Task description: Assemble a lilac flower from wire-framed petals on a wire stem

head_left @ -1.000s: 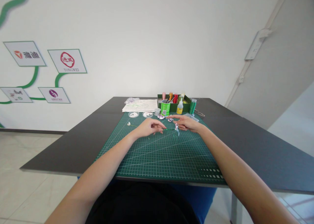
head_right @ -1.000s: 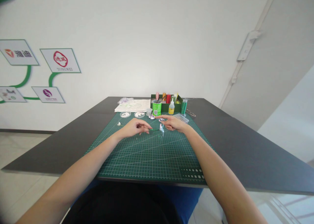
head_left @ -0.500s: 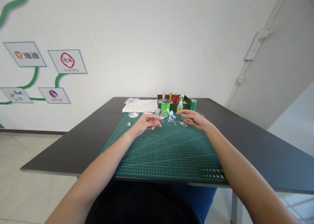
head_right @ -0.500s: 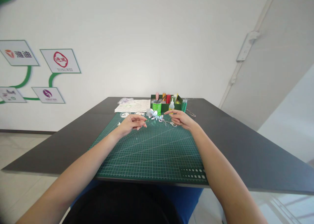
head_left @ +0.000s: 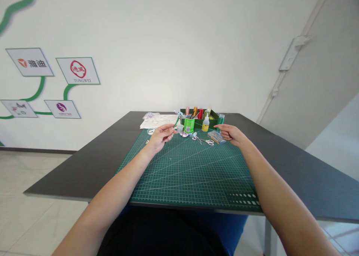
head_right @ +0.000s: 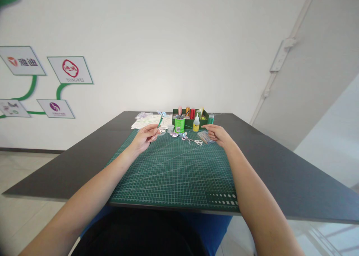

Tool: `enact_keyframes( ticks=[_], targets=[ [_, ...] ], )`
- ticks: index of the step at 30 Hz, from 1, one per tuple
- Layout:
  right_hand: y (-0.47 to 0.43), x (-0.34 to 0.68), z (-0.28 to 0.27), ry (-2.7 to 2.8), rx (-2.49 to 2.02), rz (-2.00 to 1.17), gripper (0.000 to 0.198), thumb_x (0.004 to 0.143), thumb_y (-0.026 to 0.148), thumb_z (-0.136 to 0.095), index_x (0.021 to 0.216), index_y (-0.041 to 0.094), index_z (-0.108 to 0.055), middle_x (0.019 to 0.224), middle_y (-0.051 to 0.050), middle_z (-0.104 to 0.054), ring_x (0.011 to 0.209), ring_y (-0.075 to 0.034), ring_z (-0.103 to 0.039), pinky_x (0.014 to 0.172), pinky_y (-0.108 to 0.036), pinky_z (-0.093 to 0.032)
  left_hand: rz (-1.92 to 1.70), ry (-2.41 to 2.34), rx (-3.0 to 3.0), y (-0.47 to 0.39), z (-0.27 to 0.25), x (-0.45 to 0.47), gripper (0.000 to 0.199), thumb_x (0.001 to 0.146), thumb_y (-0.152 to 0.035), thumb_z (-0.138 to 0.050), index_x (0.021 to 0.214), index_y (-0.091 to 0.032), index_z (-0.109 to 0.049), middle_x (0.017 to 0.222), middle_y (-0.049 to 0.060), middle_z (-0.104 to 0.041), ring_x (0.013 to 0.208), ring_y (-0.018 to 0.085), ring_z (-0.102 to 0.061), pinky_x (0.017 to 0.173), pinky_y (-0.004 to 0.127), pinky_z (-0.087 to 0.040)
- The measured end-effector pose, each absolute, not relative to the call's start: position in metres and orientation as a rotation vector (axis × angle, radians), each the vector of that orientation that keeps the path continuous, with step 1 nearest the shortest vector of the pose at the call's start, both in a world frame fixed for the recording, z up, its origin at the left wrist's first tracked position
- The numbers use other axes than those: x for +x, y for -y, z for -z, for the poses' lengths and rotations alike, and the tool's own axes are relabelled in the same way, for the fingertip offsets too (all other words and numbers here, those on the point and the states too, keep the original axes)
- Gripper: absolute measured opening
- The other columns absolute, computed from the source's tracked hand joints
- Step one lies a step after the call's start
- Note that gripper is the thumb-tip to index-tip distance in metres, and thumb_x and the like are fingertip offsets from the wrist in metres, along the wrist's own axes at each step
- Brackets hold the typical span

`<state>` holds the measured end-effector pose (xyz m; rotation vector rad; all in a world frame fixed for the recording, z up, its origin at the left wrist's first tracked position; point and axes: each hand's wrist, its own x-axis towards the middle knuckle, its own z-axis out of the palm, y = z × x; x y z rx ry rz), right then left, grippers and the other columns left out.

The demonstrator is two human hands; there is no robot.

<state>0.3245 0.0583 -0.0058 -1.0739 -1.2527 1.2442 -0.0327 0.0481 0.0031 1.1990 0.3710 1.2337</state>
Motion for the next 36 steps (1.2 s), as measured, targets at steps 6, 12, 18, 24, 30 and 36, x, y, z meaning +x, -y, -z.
enact_keyframes(
  ticks=[6, 12, 18, 24, 30, 36],
  targets=[
    [-0.06, 0.337, 0.007, 1.192, -1.271, -1.011, 0.03, 0.073, 0.03, -0.068, 0.096, 0.012, -0.065, 0.045, 0.01, -0.031, 0.036, -0.006, -0.022, 0.036, -0.021, -0.015, -1.303, -0.391, 1.106, -0.048, -0.006, -0.036, 0.034, 0.061, -0.021, -0.085, 0.091, -0.013, -0.074, 0.069, 0.005, -0.069, 0.046, 0.004, -0.043, 0.04, 0.017, -0.02],
    [-0.057, 0.348, 0.01, 0.994, -1.701, -0.486, 0.028, 0.073, 0.023, -0.065, 0.097, 0.009, -0.067, 0.054, -0.001, -0.052, 0.044, -0.012, -0.043, 0.043, -0.026, -0.034, -1.362, -0.402, 1.079, -0.052, -0.009, -0.041, 0.033, 0.06, -0.019, -0.084, 0.091, -0.013, -0.074, 0.07, 0.005, -0.068, 0.046, 0.003, -0.042, 0.041, 0.017, -0.019],
    [-0.054, 0.343, -0.002, 1.057, -1.885, -0.057, 0.038, 0.071, 0.017, -0.063, 0.108, 0.012, -0.067, 0.086, -0.011, -0.068, 0.082, -0.024, -0.061, 0.077, -0.035, -0.046, -1.333, -0.452, 1.134, -0.046, -0.01, -0.036, 0.035, 0.061, -0.021, -0.084, 0.093, -0.012, -0.073, 0.071, 0.007, -0.069, 0.046, 0.004, -0.044, 0.041, 0.017, -0.019],
    [-0.047, 0.281, -0.009, 1.5, -1.574, -0.022, 0.029, 0.081, 0.02, -0.057, 0.107, 0.016, -0.067, 0.087, -0.008, -0.069, 0.075, -0.02, -0.059, 0.079, -0.035, -0.046, -1.271, -0.494, 1.23, -0.039, -0.009, -0.025, 0.04, 0.06, -0.027, -0.086, 0.094, -0.011, -0.072, 0.071, 0.007, -0.071, 0.045, 0.004, -0.042, 0.041, 0.017, -0.018],
    [-0.029, 0.215, 0.0, 1.751, -1.077, -0.703, 0.044, 0.086, 0.035, -0.06, 0.127, 0.019, -0.056, 0.116, -0.012, -0.066, 0.055, -0.01, -0.054, 0.048, -0.024, -0.043, -1.219, -0.579, 1.335, -0.038, -0.004, -0.018, 0.042, 0.064, -0.031, -0.083, 0.099, -0.012, -0.072, 0.072, 0.007, -0.071, 0.045, 0.004, -0.044, 0.041, 0.018, -0.021],
    [-0.009, 0.186, 0.008, 1.842, -0.879, -1.197, 0.064, 0.088, 0.045, -0.06, 0.145, 0.023, -0.039, 0.122, -0.015, -0.066, 0.051, -0.009, -0.06, 0.032, -0.018, -0.031, -1.182, -0.628, 1.428, -0.036, -0.001, -0.012, 0.039, 0.066, -0.031, -0.081, 0.1, -0.013, -0.073, 0.074, 0.005, -0.071, 0.047, 0.004, -0.044, 0.044, 0.018, -0.027]
  ],
)
